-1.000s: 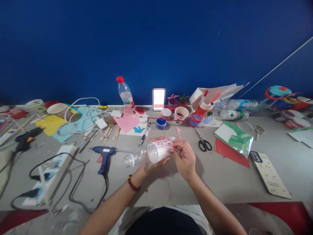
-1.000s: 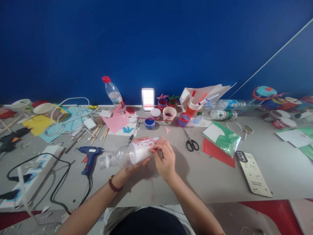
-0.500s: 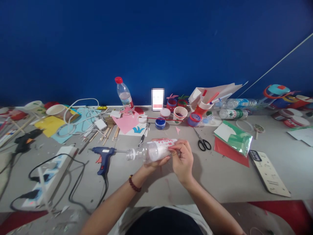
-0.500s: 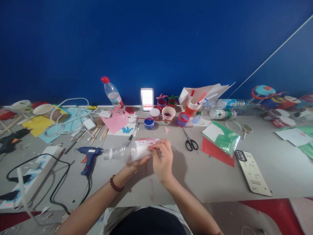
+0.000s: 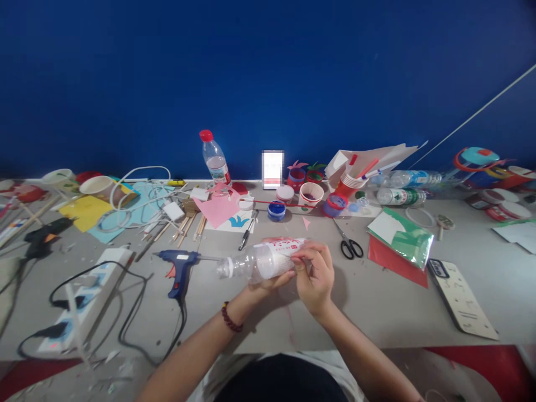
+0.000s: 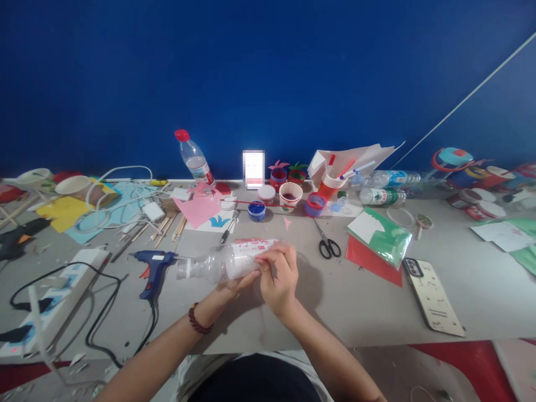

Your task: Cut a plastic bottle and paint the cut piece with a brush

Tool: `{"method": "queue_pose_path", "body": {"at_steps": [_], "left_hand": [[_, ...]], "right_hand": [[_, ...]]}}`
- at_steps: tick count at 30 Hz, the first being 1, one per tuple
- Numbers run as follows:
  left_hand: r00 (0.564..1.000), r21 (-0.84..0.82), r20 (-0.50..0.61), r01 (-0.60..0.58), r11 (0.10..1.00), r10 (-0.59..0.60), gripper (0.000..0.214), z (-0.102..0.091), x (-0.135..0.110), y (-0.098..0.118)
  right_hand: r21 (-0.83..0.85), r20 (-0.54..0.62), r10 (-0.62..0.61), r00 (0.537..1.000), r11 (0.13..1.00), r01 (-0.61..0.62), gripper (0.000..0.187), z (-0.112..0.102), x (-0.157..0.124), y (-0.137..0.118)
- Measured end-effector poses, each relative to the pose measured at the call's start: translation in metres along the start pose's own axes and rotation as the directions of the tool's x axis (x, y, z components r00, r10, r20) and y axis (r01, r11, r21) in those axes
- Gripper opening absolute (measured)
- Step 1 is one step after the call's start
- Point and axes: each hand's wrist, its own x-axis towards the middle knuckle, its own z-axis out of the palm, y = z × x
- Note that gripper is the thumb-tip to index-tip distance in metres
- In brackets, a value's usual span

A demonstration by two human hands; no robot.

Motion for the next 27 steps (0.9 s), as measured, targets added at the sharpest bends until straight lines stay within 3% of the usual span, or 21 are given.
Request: {"method": "queue_pose_path", "body": {"at_steps": [4, 10, 14, 17, 22, 27], "left_hand": [[0.978, 0.055, 0.097, -0.190, 0.980, 0.184, 0.105, 0.002, 0.004, 0.009], [0.974, 0.030, 0.149, -0.179, 0.983, 0.173, 0.088, 0.000, 0.003, 0.016], [0.978, 0.037, 0.097, -0.188, 0.981, 0.184, 0.074, 0.003, 0.002, 0.024], [0.987, 0.070, 0.061, -0.153, 0.986, 0.148, 0.076, 0.008, 0.001, 0.030], [0.979, 0.132, 0.015, -0.205, 0.970, 0.205, 0.085, 0.011, 0.000, 0.031], [0.971, 0.106, 0.009, -0.237, 0.966, 0.237, 0.069, 0.012, 0.001, 0.032]], "right_hand": [[0.089, 0.128, 0.078, 0.989, 0.992, -0.090, 0.010, -0.004, 0.006, 0.005], [0.157, 0.152, 0.182, 0.971, 0.966, -0.206, 0.014, -0.007, 0.008, 0.012], [0.133, 0.217, 0.225, 0.950, 0.957, -0.257, 0.014, -0.007, 0.010, 0.013], [0.151, 0.186, 0.263, 0.947, 0.945, -0.292, 0.011, -0.007, 0.010, 0.013], [0.070, 0.053, 0.194, 0.980, 0.978, -0.197, 0.013, -0.005, 0.009, 0.009], [-0.061, 0.042, 0.063, 0.997, 0.996, -0.061, 0.015, -0.002, 0.009, 0.005]]}}
